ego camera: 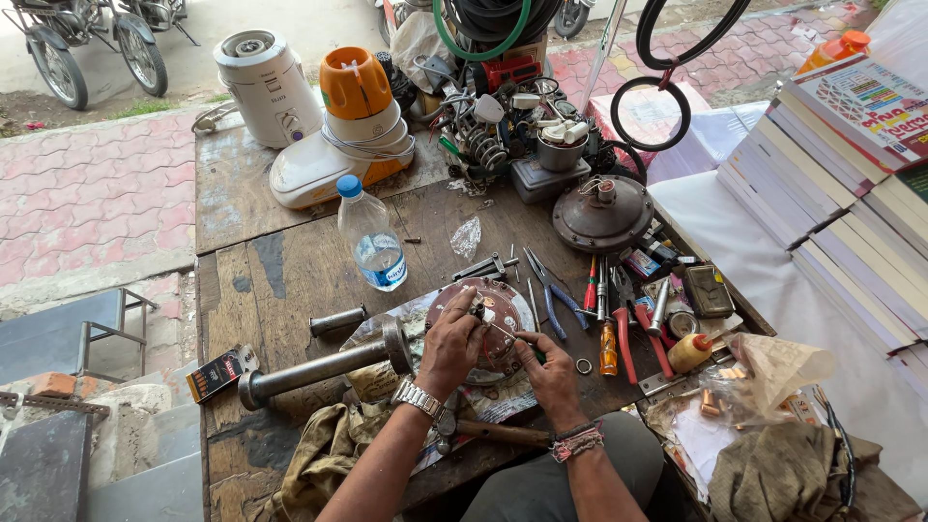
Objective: The person uses a screwdriver to adjust wires and components on a circular electrical part, likely a motor or generator stator. They manipulate the wires and occasionally switch tools while working at a cluttered workbench.
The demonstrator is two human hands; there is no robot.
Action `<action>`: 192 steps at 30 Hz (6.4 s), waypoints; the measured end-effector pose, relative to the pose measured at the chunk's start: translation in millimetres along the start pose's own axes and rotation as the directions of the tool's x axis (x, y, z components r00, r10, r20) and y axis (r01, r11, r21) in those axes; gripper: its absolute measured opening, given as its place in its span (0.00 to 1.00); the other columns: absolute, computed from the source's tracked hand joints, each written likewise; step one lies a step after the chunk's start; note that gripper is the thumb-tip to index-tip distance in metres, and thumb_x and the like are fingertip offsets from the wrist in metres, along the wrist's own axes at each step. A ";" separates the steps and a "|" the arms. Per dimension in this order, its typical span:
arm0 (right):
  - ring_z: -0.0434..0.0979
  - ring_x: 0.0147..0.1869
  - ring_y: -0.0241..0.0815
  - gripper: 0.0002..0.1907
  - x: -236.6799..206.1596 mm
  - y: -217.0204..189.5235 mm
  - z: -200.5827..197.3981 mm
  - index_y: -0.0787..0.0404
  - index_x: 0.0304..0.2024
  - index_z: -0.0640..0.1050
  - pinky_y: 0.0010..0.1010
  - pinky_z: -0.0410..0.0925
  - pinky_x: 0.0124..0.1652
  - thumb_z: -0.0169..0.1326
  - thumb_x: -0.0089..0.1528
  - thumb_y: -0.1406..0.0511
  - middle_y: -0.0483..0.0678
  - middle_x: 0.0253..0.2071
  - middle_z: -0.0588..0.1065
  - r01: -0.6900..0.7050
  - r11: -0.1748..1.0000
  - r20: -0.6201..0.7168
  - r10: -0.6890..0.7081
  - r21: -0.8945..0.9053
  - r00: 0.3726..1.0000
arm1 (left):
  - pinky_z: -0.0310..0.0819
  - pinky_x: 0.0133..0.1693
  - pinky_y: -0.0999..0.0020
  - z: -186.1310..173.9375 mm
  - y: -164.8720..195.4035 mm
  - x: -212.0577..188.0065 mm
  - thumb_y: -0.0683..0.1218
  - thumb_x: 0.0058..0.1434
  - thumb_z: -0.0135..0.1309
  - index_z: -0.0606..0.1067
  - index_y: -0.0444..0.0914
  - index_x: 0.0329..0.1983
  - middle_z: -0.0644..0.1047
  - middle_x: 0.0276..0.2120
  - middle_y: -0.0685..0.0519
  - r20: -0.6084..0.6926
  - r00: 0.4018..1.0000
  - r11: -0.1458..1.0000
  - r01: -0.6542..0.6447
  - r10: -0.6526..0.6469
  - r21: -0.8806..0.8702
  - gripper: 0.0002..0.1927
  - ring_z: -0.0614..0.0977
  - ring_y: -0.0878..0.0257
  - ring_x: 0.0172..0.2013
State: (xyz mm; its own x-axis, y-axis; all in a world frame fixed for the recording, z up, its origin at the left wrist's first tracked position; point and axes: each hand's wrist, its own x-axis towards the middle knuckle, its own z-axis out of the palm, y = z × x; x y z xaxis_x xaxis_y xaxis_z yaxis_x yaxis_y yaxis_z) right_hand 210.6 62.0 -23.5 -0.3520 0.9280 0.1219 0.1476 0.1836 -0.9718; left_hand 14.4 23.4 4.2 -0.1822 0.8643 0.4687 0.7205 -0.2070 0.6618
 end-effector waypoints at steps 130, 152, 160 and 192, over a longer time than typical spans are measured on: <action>0.82 0.39 0.40 0.10 -8.3 -37.1 8.9 0.60 0.42 0.83 0.32 0.75 0.37 0.60 0.63 0.62 0.48 0.38 0.79 0.248 0.905 -0.013 -0.269 -0.346 0.963 | 0.37 0.71 0.37 -6.4 24.7 -14.6 0.43 0.55 0.62 0.82 0.43 0.30 0.61 0.70 0.48 0.085 0.988 0.952 -0.150 0.132 0.266 0.00 0.48 0.45 0.75; 0.72 0.39 0.30 0.22 -3.1 14.7 -14.3 0.66 0.55 0.72 0.20 0.69 0.39 0.55 0.58 0.72 0.43 0.37 0.74 -0.013 0.993 -0.328 0.050 0.115 0.944 | 0.87 0.40 0.72 3.0 8.9 -11.7 0.39 0.56 0.61 0.78 0.31 0.30 0.71 0.64 0.41 -0.034 0.935 0.917 0.339 -0.354 -0.211 0.04 0.87 0.58 0.42; 0.72 0.41 0.28 0.26 -8.8 4.2 -15.0 0.55 0.68 0.70 0.20 0.71 0.35 0.48 0.66 0.64 0.39 0.49 0.75 -0.089 0.993 -0.268 0.065 -0.079 0.961 | 0.85 0.41 0.66 4.3 8.3 -11.1 0.39 0.55 0.61 0.78 0.31 0.29 0.74 0.61 0.39 -0.118 0.957 0.960 0.252 -0.266 -0.120 0.05 0.85 0.54 0.47; 0.82 0.39 0.30 0.17 -17.3 -12.8 4.7 0.64 0.48 0.81 0.20 0.75 0.36 0.63 0.60 0.60 0.46 0.36 0.83 0.043 0.999 -0.239 -0.044 -0.010 0.970 | 0.84 0.42 0.64 6.8 7.7 -12.0 0.40 0.54 0.62 0.78 0.32 0.30 0.73 0.61 0.40 -0.097 0.959 0.963 0.263 -0.268 -0.060 0.06 0.82 0.50 0.52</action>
State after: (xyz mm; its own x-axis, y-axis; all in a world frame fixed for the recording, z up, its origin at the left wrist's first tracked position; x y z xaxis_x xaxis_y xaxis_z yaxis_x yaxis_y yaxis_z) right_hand 210.4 42.0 -14.1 -0.1272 0.9696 0.2091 0.1419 0.2264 -0.9637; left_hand 26.7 14.6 -0.3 -0.4324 0.8396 0.3288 0.6059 0.0005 0.7955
